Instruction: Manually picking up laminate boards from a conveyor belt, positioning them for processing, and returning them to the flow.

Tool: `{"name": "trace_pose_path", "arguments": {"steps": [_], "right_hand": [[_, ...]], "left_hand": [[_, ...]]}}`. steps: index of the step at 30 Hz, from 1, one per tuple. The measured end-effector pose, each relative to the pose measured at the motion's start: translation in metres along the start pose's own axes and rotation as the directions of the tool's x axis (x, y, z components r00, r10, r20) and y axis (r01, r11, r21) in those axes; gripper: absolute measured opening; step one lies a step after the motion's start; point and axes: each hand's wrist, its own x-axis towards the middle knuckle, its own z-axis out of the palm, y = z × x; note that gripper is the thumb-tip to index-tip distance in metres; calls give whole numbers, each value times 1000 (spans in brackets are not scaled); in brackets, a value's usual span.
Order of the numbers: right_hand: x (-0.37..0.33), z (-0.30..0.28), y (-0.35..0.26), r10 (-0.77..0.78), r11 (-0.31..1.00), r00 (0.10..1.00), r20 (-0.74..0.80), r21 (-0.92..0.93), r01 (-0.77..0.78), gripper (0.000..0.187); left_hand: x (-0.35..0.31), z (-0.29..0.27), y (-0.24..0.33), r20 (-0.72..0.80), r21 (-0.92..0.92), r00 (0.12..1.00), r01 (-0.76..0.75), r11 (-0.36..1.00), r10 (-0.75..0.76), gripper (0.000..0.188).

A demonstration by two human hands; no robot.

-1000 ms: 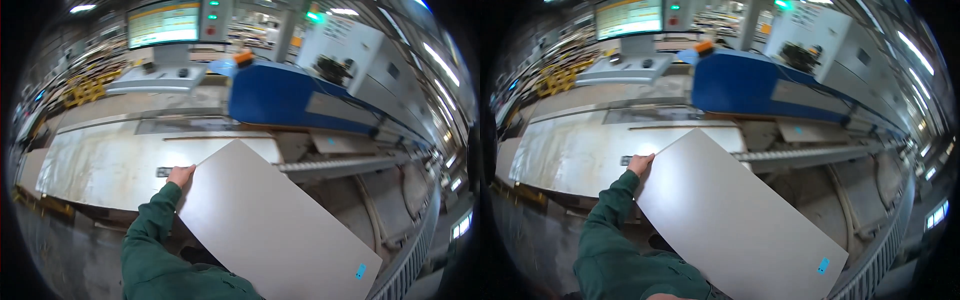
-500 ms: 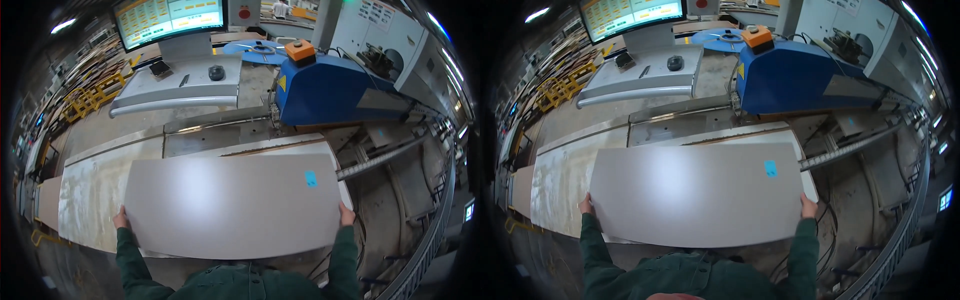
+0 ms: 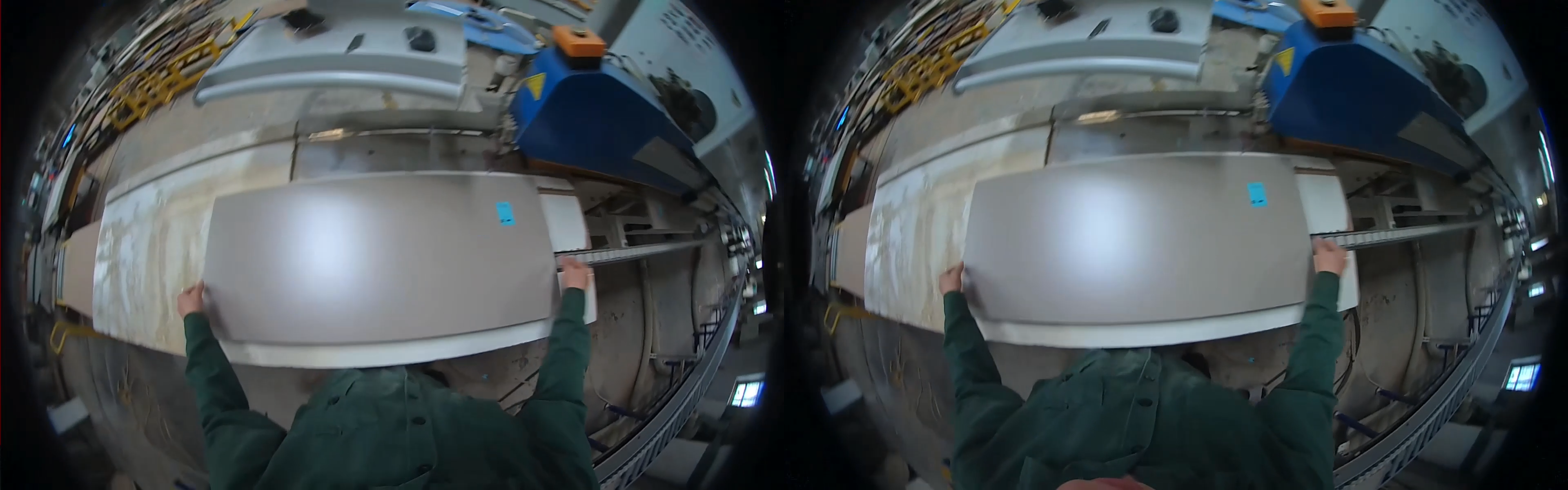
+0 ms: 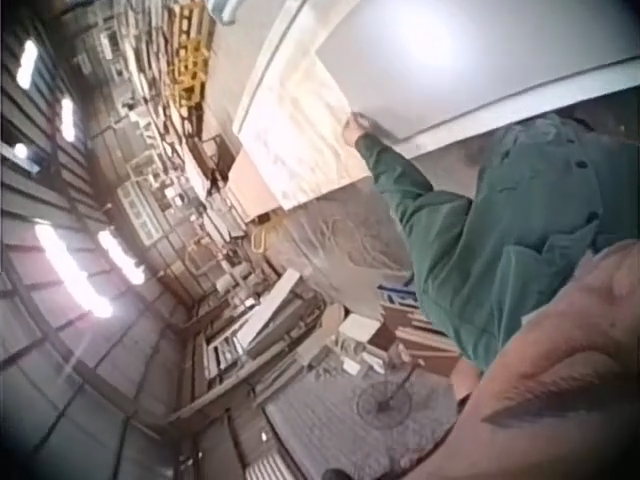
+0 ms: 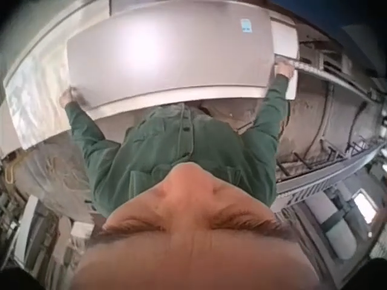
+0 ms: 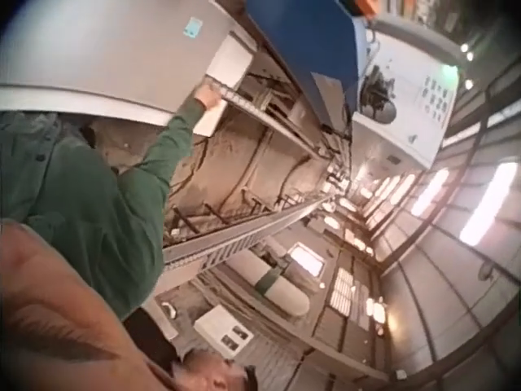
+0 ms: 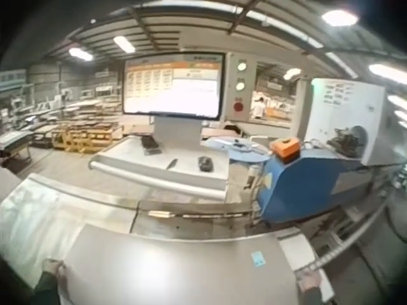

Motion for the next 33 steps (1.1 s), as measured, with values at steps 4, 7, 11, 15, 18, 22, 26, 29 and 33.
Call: {"name": "trace_pose_path", "arguments": {"steps": [4, 7, 11, 15, 18, 22, 26, 29, 33], "right_hand": [[-36, -69, -46, -107, 994, 994, 17, 7, 107, 27], [-76, -60, 13, 13, 964, 999, 30, -265, -5, 33], [-123, -24, 25, 391, 782, 872, 296, 394, -484, 41], [-140, -14, 14, 388, 653, 899, 204, 627, -424, 36], [-139, -6, 22, 397, 636, 908, 134, 673, -377, 26], [-143, -8, 12, 435, 581, 891, 129, 715, -387, 20], [-143, -1, 20, 448, 525, 890, 79, 783, -333, 15], [-142, 3, 21, 458, 534, 888, 44, 785, -314, 18], [-143, 6, 25, 471, 561, 882, 12, 768, -310, 17]], "left_hand": [[-36, -33, -26, 62, 171, 987, -158, 973, 150, 60], [-77, -23, -24, 391, 206, 875, -385, 900, 285, 89], [-97, -25, -73, 172, 76, 804, -586, 806, 569, 111], [-101, -18, -77, 87, 24, 845, -532, 847, 528, 104], [-95, -11, -79, 85, 10, 857, -511, 860, 508, 98], [-92, -9, -76, 101, 60, 878, -475, 878, 468, 92], [-90, -9, -80, 61, 61, 851, -525, 849, 522, 92], [-89, -9, -85, 88, 100, 848, -530, 842, 523, 92], [-87, -11, -95, 131, 128, 823, -567, 814, 553, 93]]}}
